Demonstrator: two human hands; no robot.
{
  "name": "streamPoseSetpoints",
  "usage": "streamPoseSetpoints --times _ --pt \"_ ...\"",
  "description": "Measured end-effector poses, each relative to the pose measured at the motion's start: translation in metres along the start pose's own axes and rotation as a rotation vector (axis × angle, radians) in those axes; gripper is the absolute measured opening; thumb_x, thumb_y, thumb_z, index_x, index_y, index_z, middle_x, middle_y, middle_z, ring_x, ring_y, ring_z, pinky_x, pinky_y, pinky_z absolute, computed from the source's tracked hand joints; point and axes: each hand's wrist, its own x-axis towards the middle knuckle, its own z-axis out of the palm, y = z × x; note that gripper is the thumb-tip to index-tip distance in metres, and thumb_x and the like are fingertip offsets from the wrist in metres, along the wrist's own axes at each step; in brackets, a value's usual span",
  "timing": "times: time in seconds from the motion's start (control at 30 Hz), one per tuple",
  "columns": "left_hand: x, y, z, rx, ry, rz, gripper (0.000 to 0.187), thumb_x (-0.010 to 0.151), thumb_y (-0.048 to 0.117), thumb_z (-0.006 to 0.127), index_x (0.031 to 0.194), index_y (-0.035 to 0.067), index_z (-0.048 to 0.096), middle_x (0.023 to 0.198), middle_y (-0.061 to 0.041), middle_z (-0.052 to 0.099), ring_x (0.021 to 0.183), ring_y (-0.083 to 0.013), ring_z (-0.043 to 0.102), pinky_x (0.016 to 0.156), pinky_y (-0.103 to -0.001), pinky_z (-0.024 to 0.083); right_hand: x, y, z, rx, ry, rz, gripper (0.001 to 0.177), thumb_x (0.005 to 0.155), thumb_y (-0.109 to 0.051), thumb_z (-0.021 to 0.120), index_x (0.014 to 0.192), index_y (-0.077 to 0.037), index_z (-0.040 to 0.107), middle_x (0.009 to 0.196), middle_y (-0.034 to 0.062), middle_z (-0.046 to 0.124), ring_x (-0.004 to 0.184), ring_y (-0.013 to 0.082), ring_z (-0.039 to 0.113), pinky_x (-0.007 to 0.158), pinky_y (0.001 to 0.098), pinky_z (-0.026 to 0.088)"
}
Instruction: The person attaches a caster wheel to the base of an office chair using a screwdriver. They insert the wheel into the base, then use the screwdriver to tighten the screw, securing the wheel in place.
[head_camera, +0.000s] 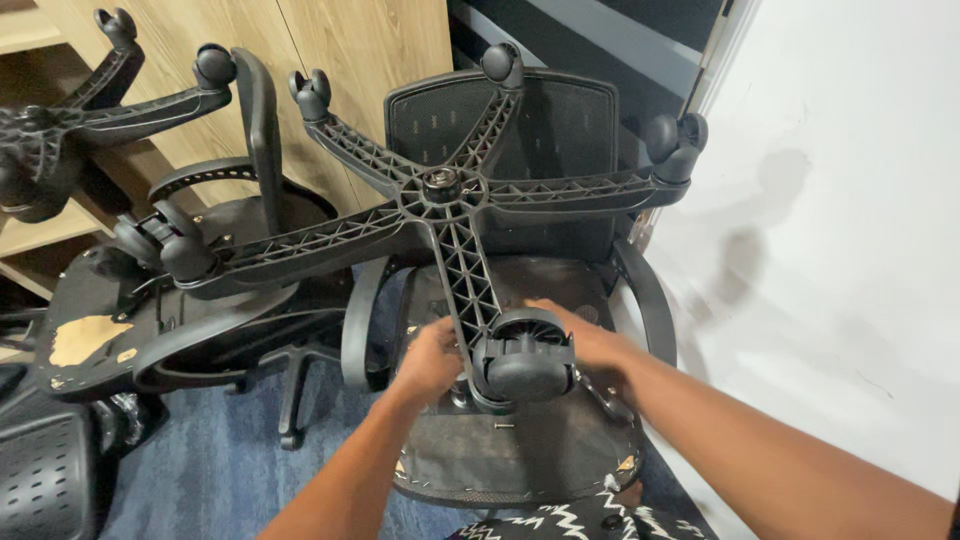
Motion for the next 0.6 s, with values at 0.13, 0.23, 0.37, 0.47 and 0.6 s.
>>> streamPoseSetpoints --times 0.13,0.23,0.37,0.47,0.6 --pt "-0.005 0.031 -0.025 0.296 0.416 -0.166 0.019 0.08 0.009 0.077 0.099 0.005 0.076 0.089 -0.007 0.079 0.083 -0.0165 0.074 0.076 -0.032 0.057 0.026 -0.052 -0.026 -0.559 0.042 0.084 0.033 0.087 -0.035 0.072 0.103 -0.006 0.074 0.092 0.0062 0.074 0.089 0.0145 0.075 0.077 0.0359 0.056" --pt "-0.018 0.071 -0.034 0.274 0.729 -0.16 0.014 0.086 0.017 0.075 0.093 0.004 0.076 0.084 -0.007 0.077 0.077 -0.0161 0.072 0.074 -0.031 0.054 0.014 -0.115 -0.052 -0.499 0.202 0.333 0.034 0.08 -0.041 0.073 0.102 -0.015 0.08 0.082 0.0038 0.077 0.074 0.0147 0.072 0.07 0.0343 0.056" --pt "-0.03 0.123 -0.038 0.147 0.869 -0.085 0.027 0.094 0.026 0.073 0.086 0.001 0.068 0.073 -0.008 0.072 0.068 -0.0143 0.068 0.07 -0.028 0.053 -0.004 -0.195 -0.086 -0.501 0.312 0.283 0.031 0.084 -0.038 0.071 0.099 -0.013 0.081 0.073 0.0036 0.073 0.064 0.0136 0.065 0.062 0.0328 0.052" --pt "-0.028 0.154 -0.037 0.186 0.837 0.152 0.036 0.101 0.026 0.073 0.08 -0.001 0.064 0.071 -0.009 0.063 0.069 -0.0138 0.056 0.065 -0.029 0.048 -0.018 -0.238 -0.099 -0.443 0.405 0.169 0.026 0.087 -0.031 0.072 0.099 -0.01 0.079 0.075 -0.0026 0.071 0.065 0.0087 0.062 0.059 0.0276 0.051" --pt "-0.011 0.187 -0.039 0.19 0.71 0.42 0.02 0.097 0.014 0.075 0.091 -0.001 0.063 0.081 -0.007 0.065 0.077 -0.0131 0.06 0.072 -0.028 0.051 -0.027 -0.265 -0.097 -0.32 0.536 0.045 0.023 0.092 -0.026 0.072 0.105 -0.009 0.079 0.07 0.0015 0.063 0.06 0.0079 0.055 0.054 0.0255 0.044"
